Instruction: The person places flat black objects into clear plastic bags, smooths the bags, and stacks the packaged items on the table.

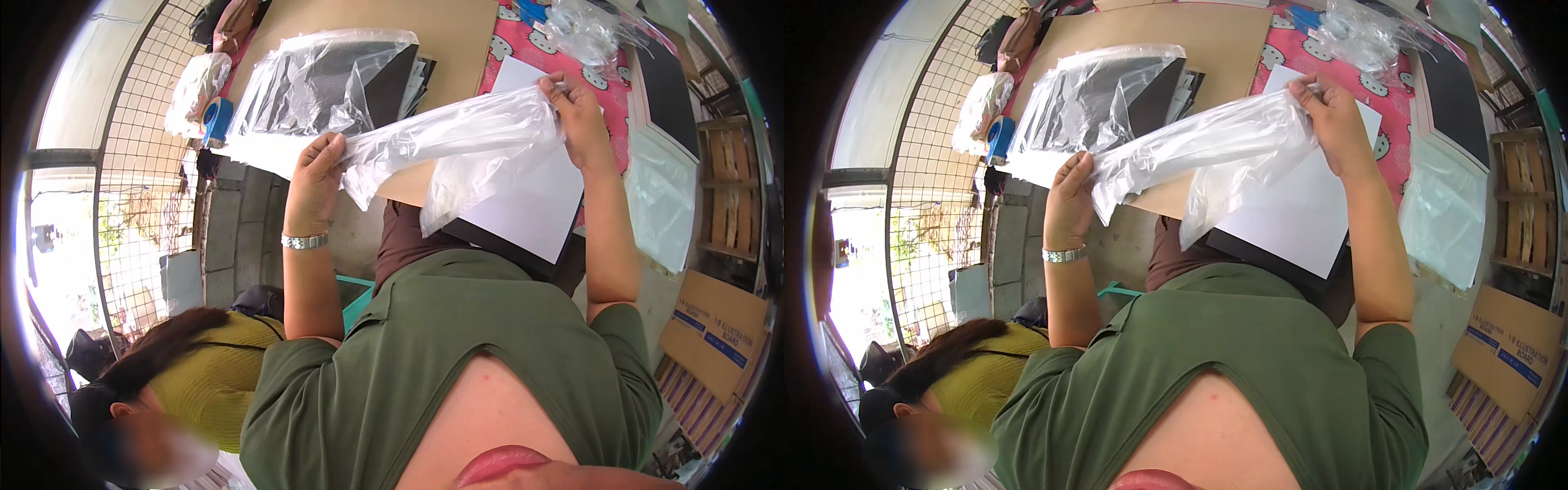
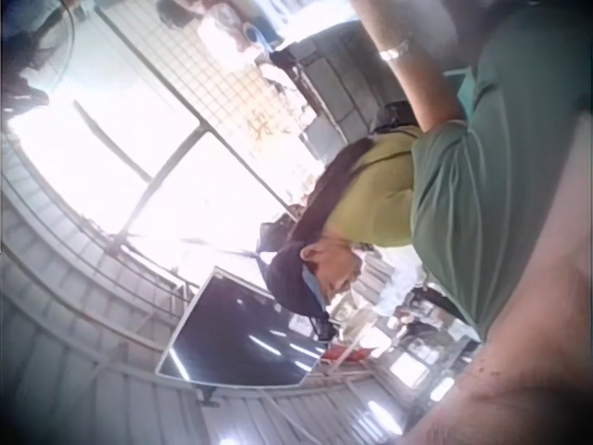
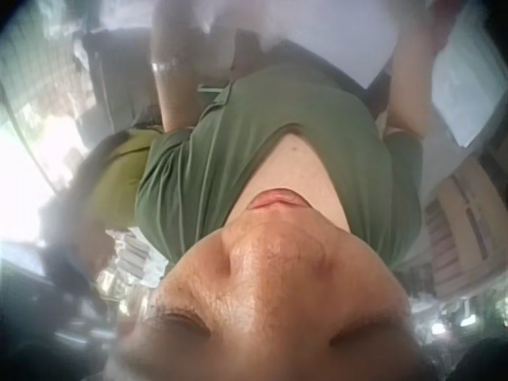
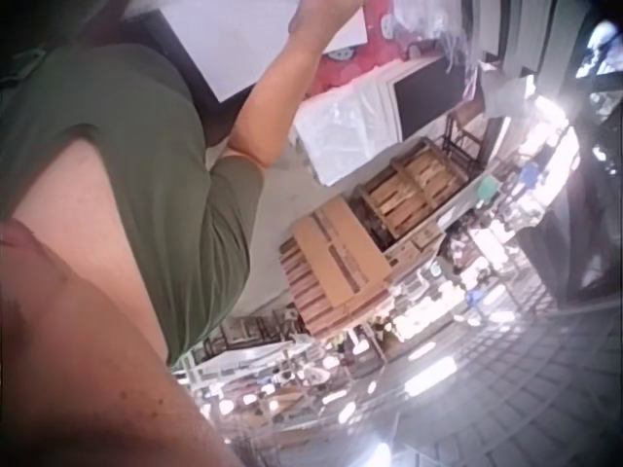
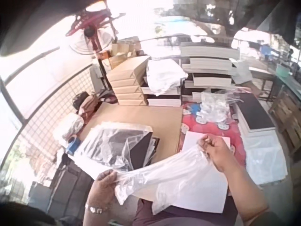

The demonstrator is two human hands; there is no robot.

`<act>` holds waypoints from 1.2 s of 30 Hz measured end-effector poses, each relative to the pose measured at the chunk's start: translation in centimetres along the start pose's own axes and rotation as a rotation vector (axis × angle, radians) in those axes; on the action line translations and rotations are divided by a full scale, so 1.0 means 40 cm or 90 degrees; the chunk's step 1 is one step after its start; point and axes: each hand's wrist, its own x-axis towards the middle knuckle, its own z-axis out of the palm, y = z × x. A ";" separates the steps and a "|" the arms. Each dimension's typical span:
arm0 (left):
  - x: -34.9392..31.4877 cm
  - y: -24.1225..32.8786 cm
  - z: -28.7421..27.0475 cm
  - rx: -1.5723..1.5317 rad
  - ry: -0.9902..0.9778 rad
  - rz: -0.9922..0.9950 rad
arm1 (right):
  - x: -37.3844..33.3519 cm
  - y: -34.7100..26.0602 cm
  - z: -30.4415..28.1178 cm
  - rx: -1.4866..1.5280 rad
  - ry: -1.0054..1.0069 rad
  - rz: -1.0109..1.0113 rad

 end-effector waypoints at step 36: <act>-0.011 -0.082 0.254 0.040 -0.032 -0.100 | -0.096 0.044 0.179 -0.213 -0.195 -0.066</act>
